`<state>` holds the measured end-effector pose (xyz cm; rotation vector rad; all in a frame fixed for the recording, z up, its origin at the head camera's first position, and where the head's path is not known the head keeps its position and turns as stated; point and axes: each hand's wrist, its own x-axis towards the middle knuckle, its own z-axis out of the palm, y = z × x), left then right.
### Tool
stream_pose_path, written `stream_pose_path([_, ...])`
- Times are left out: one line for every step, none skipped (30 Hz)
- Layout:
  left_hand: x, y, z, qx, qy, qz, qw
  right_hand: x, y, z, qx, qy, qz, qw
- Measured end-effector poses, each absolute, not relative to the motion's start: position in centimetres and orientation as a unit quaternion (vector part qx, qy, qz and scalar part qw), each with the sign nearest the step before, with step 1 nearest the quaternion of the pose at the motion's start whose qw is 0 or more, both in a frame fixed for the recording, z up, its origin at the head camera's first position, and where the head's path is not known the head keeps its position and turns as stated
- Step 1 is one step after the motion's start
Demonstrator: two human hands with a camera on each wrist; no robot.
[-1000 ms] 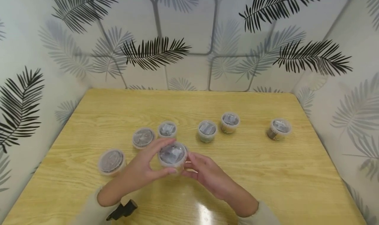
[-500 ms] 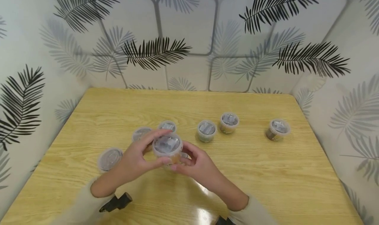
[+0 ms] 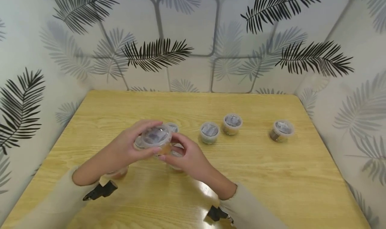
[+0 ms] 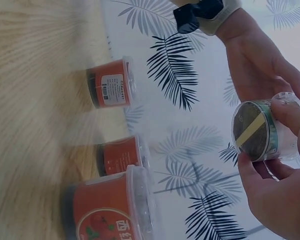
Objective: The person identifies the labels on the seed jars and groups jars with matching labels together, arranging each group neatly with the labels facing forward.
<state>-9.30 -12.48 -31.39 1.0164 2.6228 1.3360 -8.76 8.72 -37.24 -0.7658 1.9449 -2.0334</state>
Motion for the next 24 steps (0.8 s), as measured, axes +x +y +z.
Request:
stream_pose_path([-9.4,-12.7,-31.1,0.325,0.847,0.421,0.015,-8.9,8.5,-37.1,-0.264,0.667,-0.688,0.109])
stream_pose_path([-9.6,-12.9,-30.9,0.325,0.852,0.411,0.015,-9.0,8.3,-36.9,-0.265,0.672,-0.684,0.106])
stream_pose_path([-9.7,-13.0,-30.7,0.326,0.856,0.402,0.016,-9.0,8.1,-36.5,-0.264,0.676,-0.680,0.105])
stream_pose_path([-9.8,-13.2,-30.4,0.328,0.859,0.393,0.016,-9.0,8.0,-36.1,-0.263,0.681,-0.676,0.103])
stream_pose_path([-9.9,-13.3,-30.2,0.330,0.863,0.382,0.017,-9.1,7.9,-35.9,-0.265,0.685,-0.672,0.099])
stream_pose_path([-10.0,-13.3,-30.0,0.333,0.866,0.374,0.015,-9.0,7.7,-35.4,-0.262,0.690,-0.668,0.097])
stream_pose_path([-10.1,-13.4,-29.8,0.335,0.867,0.368,0.015,-8.9,7.6,-34.9,-0.261,0.695,-0.663,0.095])
stream_pose_path([-10.2,-13.5,-29.6,0.336,0.869,0.363,0.016,-8.8,7.5,-34.5,-0.261,0.698,-0.660,0.093])
stream_pose_path([-10.2,-13.6,-29.5,0.337,0.869,0.361,0.015,-8.8,7.3,-34.2,-0.262,0.700,-0.658,0.093])
stream_pose_path([-10.2,-13.7,-29.5,0.338,0.870,0.359,0.014,-8.8,7.3,-34.1,-0.264,0.704,-0.653,0.091])
stream_pose_path([-10.3,-13.9,-29.4,0.338,0.870,0.357,0.013,-8.9,7.2,-34.1,-0.269,0.707,-0.648,0.090])
stream_pose_path([-10.3,-14.0,-29.4,0.337,0.871,0.357,0.013,-9.1,7.2,-34.3,-0.275,0.708,-0.644,0.089])
stream_pose_path([-10.3,-14.2,-29.4,0.336,0.872,0.356,0.012,-9.3,7.2,-34.7,-0.282,0.710,-0.639,0.089])
stream_pose_path([-10.4,-14.4,-29.5,0.336,0.873,0.355,0.011,-9.6,7.3,-35.1,-0.290,0.712,-0.634,0.088])
stream_pose_path([-10.4,-14.6,-29.6,0.335,0.874,0.353,0.010,-9.8,7.4,-35.6,-0.299,0.715,-0.626,0.088])
stream_pose_path([-10.5,-14.9,-29.7,0.332,0.876,0.350,0.010,-10.1,7.6,-36.1,-0.307,0.721,-0.615,0.087])
stream_pose_path([-10.5,-15.2,-29.8,0.329,0.878,0.348,0.008,-10.3,7.9,-36.5,-0.314,0.726,-0.605,0.088])
stream_pose_path([-10.6,-15.5,-30.0,0.326,0.880,0.346,0.006,-10.6,8.1,-37.1,-0.321,0.737,-0.589,0.087])
stream_pose_path([-10.6,-15.9,-30.1,0.323,0.882,0.344,0.004,-10.6,8.4,-37.4,-0.324,0.751,-0.569,0.087])
stream_pose_path([-10.7,-16.3,-30.2,0.318,0.884,0.343,0.001,-10.7,8.7,-37.7,-0.325,0.769,-0.544,0.085])
stream_pose_path([-10.7,-16.7,-30.4,0.312,0.886,0.343,-0.002,-10.7,9.0,-37.9,-0.326,0.789,-0.515,0.083])
stream_pose_path([-10.7,-17.2,-30.5,0.304,0.889,0.341,-0.005,-10.7,9.3,-38.1,-0.325,0.807,-0.485,0.081])
stream_pose_path([-10.8,-17.7,-30.7,0.294,0.893,0.340,-0.008,-10.7,9.5,-38.4,-0.326,0.824,-0.456,0.079])
stream_pose_path([-10.8,-18.3,-30.8,0.286,0.896,0.340,-0.010,-10.7,9.7,-38.6,-0.325,0.841,-0.427,0.077])
